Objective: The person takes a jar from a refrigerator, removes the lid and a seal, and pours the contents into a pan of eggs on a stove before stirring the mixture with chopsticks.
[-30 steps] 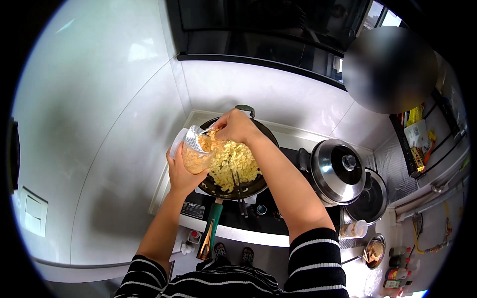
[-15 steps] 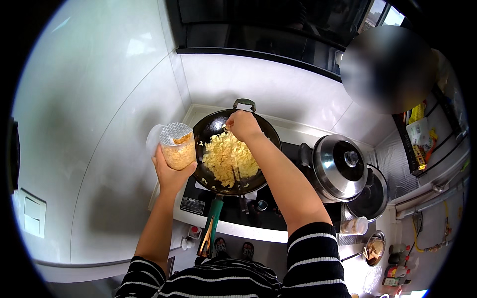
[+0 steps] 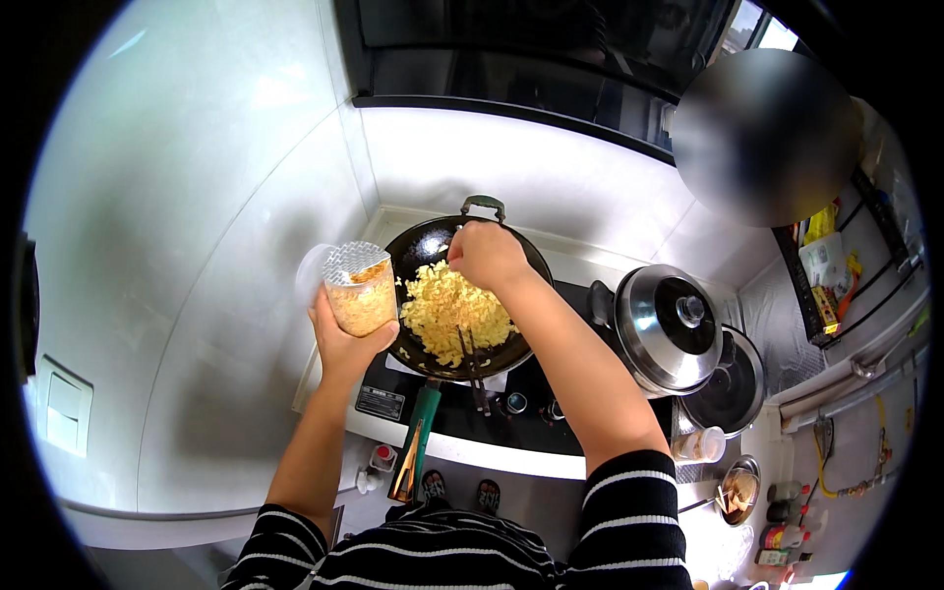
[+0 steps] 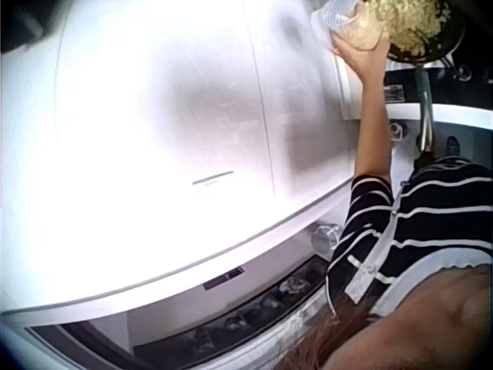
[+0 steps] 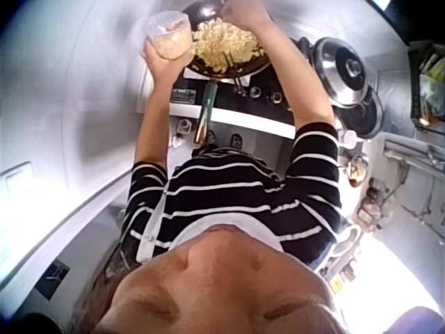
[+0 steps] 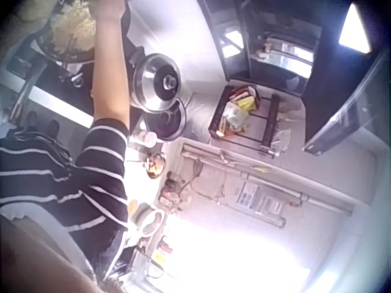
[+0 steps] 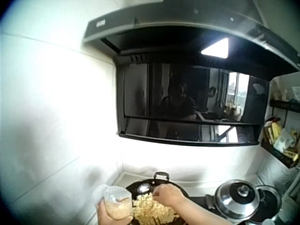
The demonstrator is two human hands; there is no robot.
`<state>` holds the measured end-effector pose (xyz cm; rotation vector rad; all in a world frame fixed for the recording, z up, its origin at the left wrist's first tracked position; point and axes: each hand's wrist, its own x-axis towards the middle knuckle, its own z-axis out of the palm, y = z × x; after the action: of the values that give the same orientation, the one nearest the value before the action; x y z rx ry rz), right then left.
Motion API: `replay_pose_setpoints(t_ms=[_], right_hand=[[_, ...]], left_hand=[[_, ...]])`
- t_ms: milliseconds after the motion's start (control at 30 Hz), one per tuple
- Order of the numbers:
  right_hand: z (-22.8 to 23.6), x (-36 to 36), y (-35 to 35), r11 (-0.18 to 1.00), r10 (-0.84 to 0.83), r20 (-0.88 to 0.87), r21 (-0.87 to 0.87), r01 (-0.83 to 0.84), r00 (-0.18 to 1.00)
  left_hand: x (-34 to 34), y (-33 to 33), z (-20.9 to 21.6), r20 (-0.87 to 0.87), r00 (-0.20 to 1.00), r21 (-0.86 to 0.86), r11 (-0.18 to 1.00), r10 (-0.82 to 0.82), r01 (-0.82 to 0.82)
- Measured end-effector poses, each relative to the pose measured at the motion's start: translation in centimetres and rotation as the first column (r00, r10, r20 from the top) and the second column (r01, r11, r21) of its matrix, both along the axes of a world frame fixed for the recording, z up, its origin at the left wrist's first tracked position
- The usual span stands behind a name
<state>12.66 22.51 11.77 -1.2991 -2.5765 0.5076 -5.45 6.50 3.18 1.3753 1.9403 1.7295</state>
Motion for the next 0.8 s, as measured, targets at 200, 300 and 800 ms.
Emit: replay_pose_setpoints(t_ms=[200, 300, 800], right_hand=[[3.4, -1.1, -5.4, 0.917, 0.368, -0.413, 0.012, -0.399, 0.833], [3.9, -1.6, -5.8, 0.89, 0.454, -0.405, 0.238, -0.388, 0.794], [4.6, -3.0, -6.8, 0.938, 0.315, -0.295, 0.241, -0.249, 0.902]], left_hand=[[0.5, 0.0, -0.1, -0.012, 0.999, 0.008, 0.999, -0.051, 0.051], [0.8, -0.5, 0.2, -0.136, 0.988, 0.016, 0.997, -0.074, 0.077], [1.4, -1.5, 1.7, -0.281, 0.96, 0.03, 0.999, -0.012, 0.021]])
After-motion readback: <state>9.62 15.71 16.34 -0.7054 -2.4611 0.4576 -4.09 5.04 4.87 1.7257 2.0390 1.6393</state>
